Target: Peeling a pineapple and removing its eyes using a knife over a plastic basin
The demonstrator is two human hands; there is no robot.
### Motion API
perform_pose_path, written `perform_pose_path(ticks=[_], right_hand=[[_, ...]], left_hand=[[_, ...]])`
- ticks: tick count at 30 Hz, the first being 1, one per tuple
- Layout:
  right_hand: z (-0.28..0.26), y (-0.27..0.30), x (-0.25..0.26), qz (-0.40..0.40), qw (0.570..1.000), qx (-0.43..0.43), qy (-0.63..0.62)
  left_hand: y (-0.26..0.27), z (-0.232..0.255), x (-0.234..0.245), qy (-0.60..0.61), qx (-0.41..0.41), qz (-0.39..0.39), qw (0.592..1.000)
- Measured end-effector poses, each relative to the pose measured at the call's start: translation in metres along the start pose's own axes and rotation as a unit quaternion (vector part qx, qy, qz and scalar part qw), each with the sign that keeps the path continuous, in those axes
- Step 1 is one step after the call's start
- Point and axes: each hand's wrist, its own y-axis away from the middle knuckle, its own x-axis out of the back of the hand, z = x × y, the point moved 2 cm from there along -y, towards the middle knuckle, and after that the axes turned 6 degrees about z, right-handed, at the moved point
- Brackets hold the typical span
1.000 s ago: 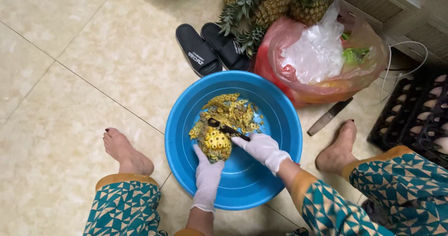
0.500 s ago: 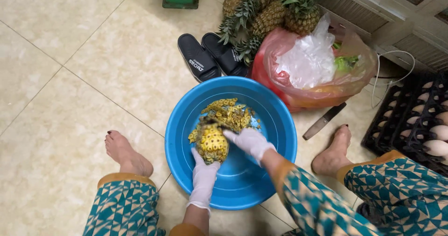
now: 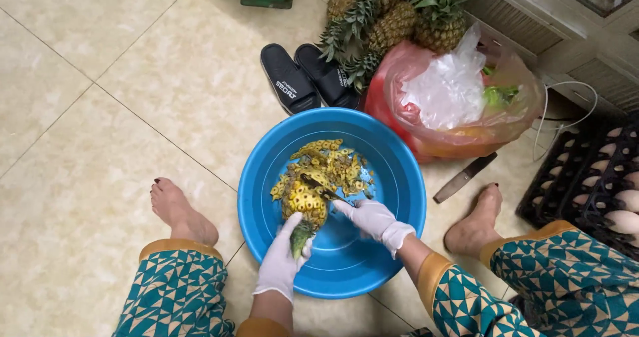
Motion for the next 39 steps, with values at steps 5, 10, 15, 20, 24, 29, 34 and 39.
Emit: perform_pose_path(ticks=[5,10,15,20,24,29,34,39], right_hand=[[0.002,0.004,0.005,0.016,1.0,0.016,-0.001],[0.011,0.039,0.015,0.054,0.986,0.085,0.135],[0.038,0.027,0.006,0.09,0.968,0.115,0.206],[0.035,0.028,0.007,0.093,0.968,0.111,0.205],[0.005,0.04,0.019,0.078,0.973,0.106,0.191],[-0.01,-0.023,-0.001,0.081,0.984,0.108,0.115],[-0.007,-0.011,0.0,0.062,0.989,0.097,0.092],[0.002,0.05,0.019,0.046,0.989,0.064,0.123]], left_hand=[[0.003,-0.003,-0.011,-0.023,0.005,-0.068,0.997],[-0.045,-0.012,-0.012,-0.183,-0.128,-0.015,0.975],[-0.023,-0.009,-0.022,-0.277,-0.148,0.043,0.949],[-0.025,-0.011,-0.025,-0.295,-0.157,0.046,0.941],[-0.035,-0.019,-0.03,-0.32,-0.17,0.061,0.93],[-0.03,-0.023,-0.034,-0.307,-0.209,0.07,0.926],[-0.025,-0.015,-0.022,-0.287,-0.179,0.05,0.94],[-0.02,-0.008,-0.018,-0.26,-0.162,0.049,0.951]])
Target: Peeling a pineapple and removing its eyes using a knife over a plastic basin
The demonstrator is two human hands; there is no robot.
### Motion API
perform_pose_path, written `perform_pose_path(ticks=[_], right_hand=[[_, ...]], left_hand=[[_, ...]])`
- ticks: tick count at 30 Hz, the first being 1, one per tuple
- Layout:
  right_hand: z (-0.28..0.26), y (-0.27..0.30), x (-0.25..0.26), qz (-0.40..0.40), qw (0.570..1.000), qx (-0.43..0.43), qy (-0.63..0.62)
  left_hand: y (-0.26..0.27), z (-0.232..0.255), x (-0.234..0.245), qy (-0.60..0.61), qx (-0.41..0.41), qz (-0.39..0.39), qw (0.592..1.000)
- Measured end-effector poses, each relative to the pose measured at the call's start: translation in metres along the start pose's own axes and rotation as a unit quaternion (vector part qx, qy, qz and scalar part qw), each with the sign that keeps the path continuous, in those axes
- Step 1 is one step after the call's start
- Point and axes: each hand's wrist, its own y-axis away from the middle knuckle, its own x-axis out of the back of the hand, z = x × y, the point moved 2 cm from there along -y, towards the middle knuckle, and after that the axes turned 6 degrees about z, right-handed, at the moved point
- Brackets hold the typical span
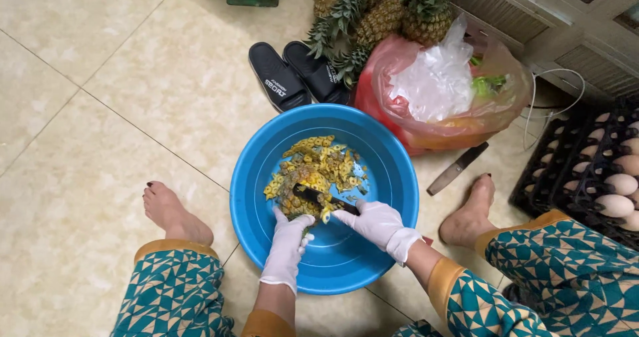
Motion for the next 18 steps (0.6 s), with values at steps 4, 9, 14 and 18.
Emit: perform_pose_path(ticks=[4,9,14,18], right_hand=[[-0.004,-0.048,-0.01,0.008,1.0,0.004,-0.016],[-0.02,-0.087,-0.013,-0.024,0.999,-0.014,-0.037],[-0.002,-0.049,-0.02,-0.002,1.0,0.001,-0.029],[0.003,-0.041,-0.012,0.004,1.0,-0.012,0.008]], left_hand=[[-0.002,-0.009,-0.006,-0.009,-0.029,0.004,1.0],[0.002,-0.007,-0.006,0.039,0.027,-0.005,0.999],[0.016,0.007,0.01,0.018,0.055,-0.013,0.998],[0.0,-0.012,0.003,-0.019,0.044,-0.011,0.999]])
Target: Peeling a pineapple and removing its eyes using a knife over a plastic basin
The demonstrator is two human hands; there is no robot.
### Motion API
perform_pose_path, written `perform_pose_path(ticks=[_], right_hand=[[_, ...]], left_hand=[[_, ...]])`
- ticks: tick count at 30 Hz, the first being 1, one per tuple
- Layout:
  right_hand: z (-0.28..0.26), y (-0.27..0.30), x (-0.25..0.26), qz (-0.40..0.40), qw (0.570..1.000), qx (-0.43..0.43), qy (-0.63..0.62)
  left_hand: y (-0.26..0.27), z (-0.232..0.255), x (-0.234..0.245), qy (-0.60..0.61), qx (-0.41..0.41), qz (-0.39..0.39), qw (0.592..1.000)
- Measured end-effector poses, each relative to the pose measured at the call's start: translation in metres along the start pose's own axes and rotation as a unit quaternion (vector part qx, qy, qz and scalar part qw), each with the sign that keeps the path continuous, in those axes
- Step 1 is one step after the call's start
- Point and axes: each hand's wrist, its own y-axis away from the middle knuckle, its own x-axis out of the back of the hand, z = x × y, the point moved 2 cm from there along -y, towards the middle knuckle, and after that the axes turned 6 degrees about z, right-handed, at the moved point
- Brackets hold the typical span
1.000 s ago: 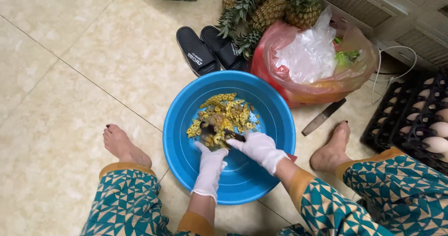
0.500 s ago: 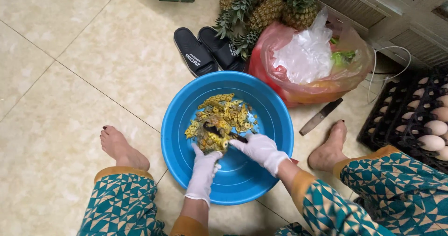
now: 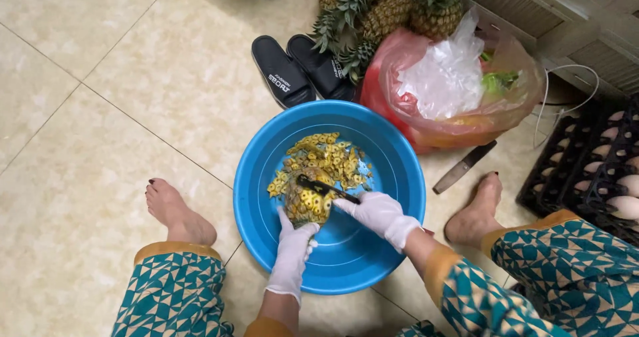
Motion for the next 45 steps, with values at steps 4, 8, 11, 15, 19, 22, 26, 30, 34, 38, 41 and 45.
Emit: perform_pose_path(ticks=[4,8,11,15,19,22,26,30,34,38,41,45], right_hand=[[-0.019,-0.033,0.005,-0.024,0.998,-0.018,-0.053],[-0.02,-0.038,0.001,-0.048,0.993,-0.026,-0.107],[-0.005,-0.029,-0.009,-0.038,0.995,-0.016,-0.089],[0.02,-0.042,-0.019,-0.036,0.999,0.016,0.0],[-0.002,-0.043,-0.01,-0.044,0.993,-0.039,-0.107],[-0.007,-0.069,-0.02,-0.072,0.969,-0.06,-0.226],[-0.016,-0.043,0.01,-0.085,0.968,-0.067,-0.228],[-0.001,-0.021,0.013,-0.05,0.955,-0.052,-0.287],[0.015,0.007,-0.016,0.016,0.999,0.024,-0.041],[0.046,0.001,-0.052,0.084,0.989,0.066,0.097],[0.04,0.005,-0.044,0.083,0.988,0.06,0.113],[0.01,0.011,-0.018,0.054,0.995,0.04,0.069]], left_hand=[[-0.003,-0.004,-0.005,0.018,-0.024,0.032,0.999],[-0.006,-0.007,-0.002,0.015,-0.024,0.019,0.999],[0.008,-0.004,0.005,-0.007,-0.005,0.014,1.0],[0.018,0.002,0.008,0.004,0.012,0.006,1.0],[0.017,-0.004,0.007,0.002,0.014,0.007,1.0],[0.018,-0.006,0.008,-0.063,-0.054,0.005,0.997],[0.018,0.0,0.013,0.005,-0.016,-0.004,1.0],[0.018,0.01,0.012,0.084,0.025,-0.019,0.996],[0.022,0.026,0.011,0.092,0.095,0.005,0.991],[0.034,0.035,0.008,0.115,0.104,0.005,0.988],[0.038,0.036,0.005,0.109,0.104,0.013,0.989],[0.032,0.025,-0.007,0.122,0.097,0.017,0.988]])
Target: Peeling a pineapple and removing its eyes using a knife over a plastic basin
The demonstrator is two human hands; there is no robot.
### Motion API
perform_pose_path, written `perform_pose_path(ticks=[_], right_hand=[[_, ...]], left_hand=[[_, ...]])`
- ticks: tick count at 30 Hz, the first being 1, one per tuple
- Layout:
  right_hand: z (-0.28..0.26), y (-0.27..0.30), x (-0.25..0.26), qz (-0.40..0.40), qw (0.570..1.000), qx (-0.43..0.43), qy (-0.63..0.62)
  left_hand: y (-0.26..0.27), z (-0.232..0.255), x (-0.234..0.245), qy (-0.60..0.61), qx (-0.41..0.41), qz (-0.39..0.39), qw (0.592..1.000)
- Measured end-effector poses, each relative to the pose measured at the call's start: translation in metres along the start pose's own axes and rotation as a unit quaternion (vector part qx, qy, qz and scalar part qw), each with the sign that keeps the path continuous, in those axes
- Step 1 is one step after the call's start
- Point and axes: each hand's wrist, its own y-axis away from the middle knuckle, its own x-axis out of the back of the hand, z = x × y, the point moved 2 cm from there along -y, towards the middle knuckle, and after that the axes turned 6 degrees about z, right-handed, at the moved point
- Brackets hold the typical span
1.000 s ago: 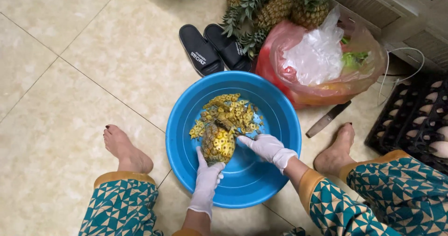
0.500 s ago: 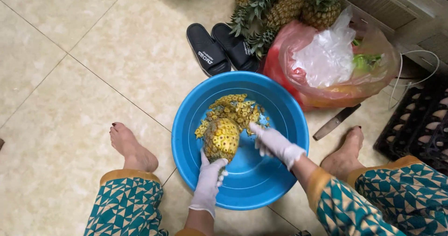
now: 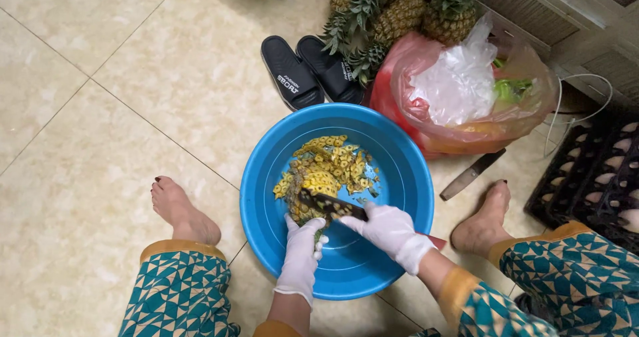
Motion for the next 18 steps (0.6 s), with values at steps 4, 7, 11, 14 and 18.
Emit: perform_pose_path(ticks=[4,7,11,14,18], right_hand=[[-0.014,-0.028,-0.003,0.001,1.0,0.001,-0.014],[-0.016,-0.03,0.0,-0.009,1.0,-0.003,-0.014],[-0.015,-0.027,-0.006,-0.003,1.0,0.004,-0.025],[-0.025,-0.032,0.006,-0.016,0.998,-0.015,-0.051],[-0.031,-0.05,0.016,-0.067,0.991,-0.06,-0.1]], left_hand=[[-0.013,-0.008,-0.003,0.018,-0.012,-0.003,1.0],[-0.016,-0.008,-0.005,0.021,-0.016,-0.004,1.0],[-0.019,-0.015,-0.003,0.034,-0.026,-0.004,0.999],[-0.023,-0.025,-0.004,0.039,-0.049,-0.01,0.998],[-0.018,-0.028,-0.002,0.05,-0.078,-0.02,0.995]])
